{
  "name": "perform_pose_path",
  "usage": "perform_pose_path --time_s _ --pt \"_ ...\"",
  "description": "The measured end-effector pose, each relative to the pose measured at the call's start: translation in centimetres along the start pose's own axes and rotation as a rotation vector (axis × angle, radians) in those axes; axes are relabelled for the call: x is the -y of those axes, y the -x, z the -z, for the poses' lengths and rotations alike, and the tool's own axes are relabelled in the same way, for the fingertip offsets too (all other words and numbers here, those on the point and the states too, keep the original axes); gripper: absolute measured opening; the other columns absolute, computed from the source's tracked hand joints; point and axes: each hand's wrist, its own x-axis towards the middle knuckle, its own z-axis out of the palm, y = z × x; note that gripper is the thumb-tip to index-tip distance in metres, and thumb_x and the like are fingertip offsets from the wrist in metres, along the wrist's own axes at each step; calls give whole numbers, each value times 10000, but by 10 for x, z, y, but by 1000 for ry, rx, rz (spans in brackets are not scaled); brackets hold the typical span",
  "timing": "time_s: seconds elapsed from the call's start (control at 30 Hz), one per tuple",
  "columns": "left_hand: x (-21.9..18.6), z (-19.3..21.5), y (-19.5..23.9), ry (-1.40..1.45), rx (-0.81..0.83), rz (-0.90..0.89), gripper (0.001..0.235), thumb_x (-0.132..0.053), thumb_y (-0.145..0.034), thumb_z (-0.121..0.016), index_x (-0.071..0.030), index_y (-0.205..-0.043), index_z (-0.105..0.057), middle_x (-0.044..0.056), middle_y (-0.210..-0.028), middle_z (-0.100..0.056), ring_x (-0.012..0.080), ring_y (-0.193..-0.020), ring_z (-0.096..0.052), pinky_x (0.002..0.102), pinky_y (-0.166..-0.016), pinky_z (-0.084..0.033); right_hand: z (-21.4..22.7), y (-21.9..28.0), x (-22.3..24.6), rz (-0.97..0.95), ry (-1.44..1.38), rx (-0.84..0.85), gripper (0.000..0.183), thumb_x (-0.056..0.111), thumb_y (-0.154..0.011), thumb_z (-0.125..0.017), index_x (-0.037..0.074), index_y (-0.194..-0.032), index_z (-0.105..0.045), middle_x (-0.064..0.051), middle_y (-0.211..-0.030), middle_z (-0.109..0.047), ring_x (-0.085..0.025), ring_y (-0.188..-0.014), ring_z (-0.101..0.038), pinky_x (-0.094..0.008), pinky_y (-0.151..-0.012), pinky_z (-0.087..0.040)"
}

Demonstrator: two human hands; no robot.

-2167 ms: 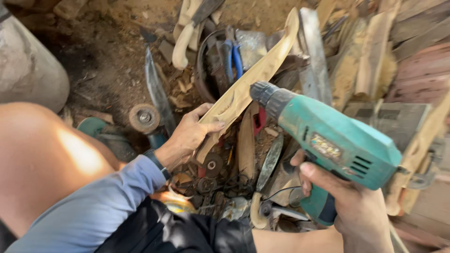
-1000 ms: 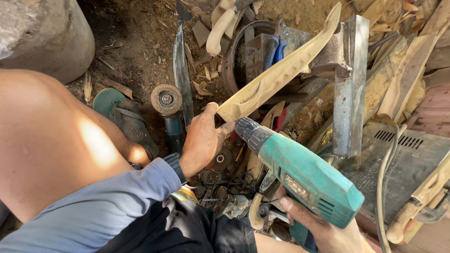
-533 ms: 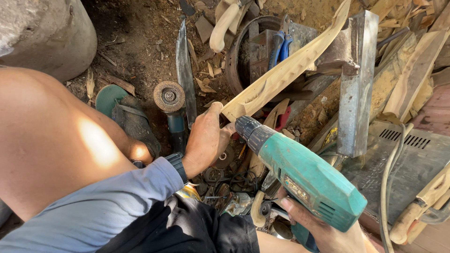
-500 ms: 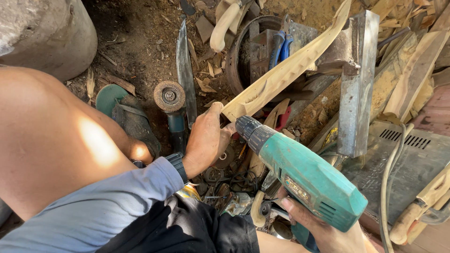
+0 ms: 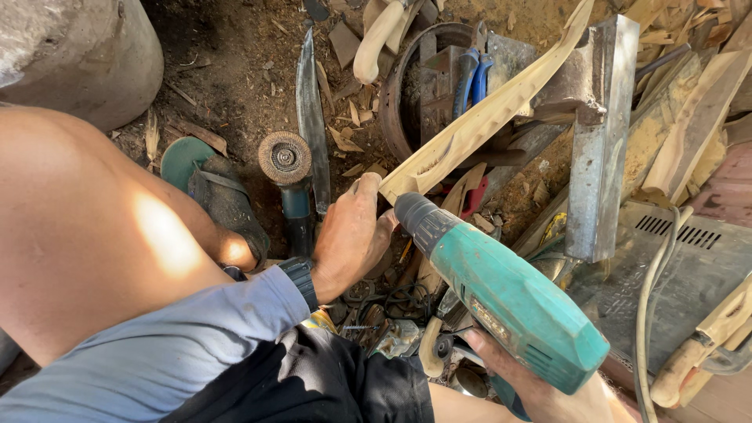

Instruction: The person sits on the ground and uses a corded drill to make holes in a curved wooden piece. They repeatedly insert a metal wire into the drilled holes and adjust the wood's position.

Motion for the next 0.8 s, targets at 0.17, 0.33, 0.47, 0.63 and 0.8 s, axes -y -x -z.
perform_pose_path --time_s 0.17,0.33,0.47,0.63,0.8 --pt "1 1 2 16 -9 -18 386 -92 -852 -748 25 -1120 -495 271 -1040 -663 485 -911 -669 532 -728 -539 -9 -2 9 -1 14 -30 431 120 -785 -859 25 -1179 -712 -112 -980 -781 -181 -810 -693 -349 -687 -585" --pt "0 2 2 -12 6 -7 371 -90 -849 -750 27 -1093 -496 273 -1015 -656 482 -887 -664 540 -716 -529 -6 -1 5 -11 19 -65 450 133 -762 -867 30 -1174 -720 -105 -983 -785 -175 -825 -702 -344 -706 -586" --pt "1 1 3 -12 -13 -38 370 -61 -830 -745 30 -1093 -501 280 -1028 -657 495 -902 -658 542 -726 -529 -3 0 -3 -13 21 -69 465 143 -743 -873 33 -1169 -726 -99 -986 -789 -170 -837 -708 -339 -722 -586" --pt "3 -1 4 -5 -15 -39 377 -60 -818 -750 34 -1088 -506 285 -1030 -660 498 -912 -656 545 -736 -527 -6 2 -5 -25 41 -88 484 156 -719 -881 38 -1164 -734 -92 -988 -794 -163 -852 -716 -334 -742 -587" --pt "4 2 0 28 12 -44 344 -50 -830 -713 42 -1089 -507 282 -1011 -686 484 -929 -673 523 -761 -545 -4 0 -6 -78 55 -106 521 150 -713 -894 55 -1196 -727 -96 -989 -811 -172 -871 -719 -344 -757 -587"
